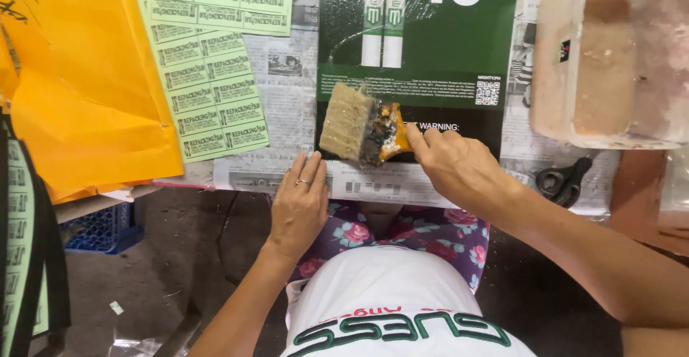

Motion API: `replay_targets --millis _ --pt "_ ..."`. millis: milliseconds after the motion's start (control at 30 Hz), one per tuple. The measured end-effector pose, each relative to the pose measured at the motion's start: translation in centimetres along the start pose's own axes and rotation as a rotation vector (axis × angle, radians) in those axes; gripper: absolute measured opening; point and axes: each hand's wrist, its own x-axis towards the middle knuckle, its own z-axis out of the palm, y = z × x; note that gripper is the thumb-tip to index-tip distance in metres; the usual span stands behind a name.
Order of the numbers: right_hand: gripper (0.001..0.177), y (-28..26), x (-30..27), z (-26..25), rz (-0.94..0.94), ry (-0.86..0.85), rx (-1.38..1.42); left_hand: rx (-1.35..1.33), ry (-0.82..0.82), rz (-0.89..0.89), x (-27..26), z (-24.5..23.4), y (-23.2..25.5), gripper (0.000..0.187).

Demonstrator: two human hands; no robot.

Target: Applying glue to a board and sticking sheets of labels to create a promotional sign

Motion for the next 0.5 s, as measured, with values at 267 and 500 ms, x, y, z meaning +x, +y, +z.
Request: replay_targets --millis 267,500 --pt "0.047 2.6 -9.2 0.7 0.369 -0.282 0.084 0.111 -0.006 0.014 0.2 -0.1 0.4 0.051" --pt "0.052 6.6 -8.9 7.5 0.757 -0.385 0.261 0.116 -0.042 0.005 0.5 -0.3 0.5 0.051"
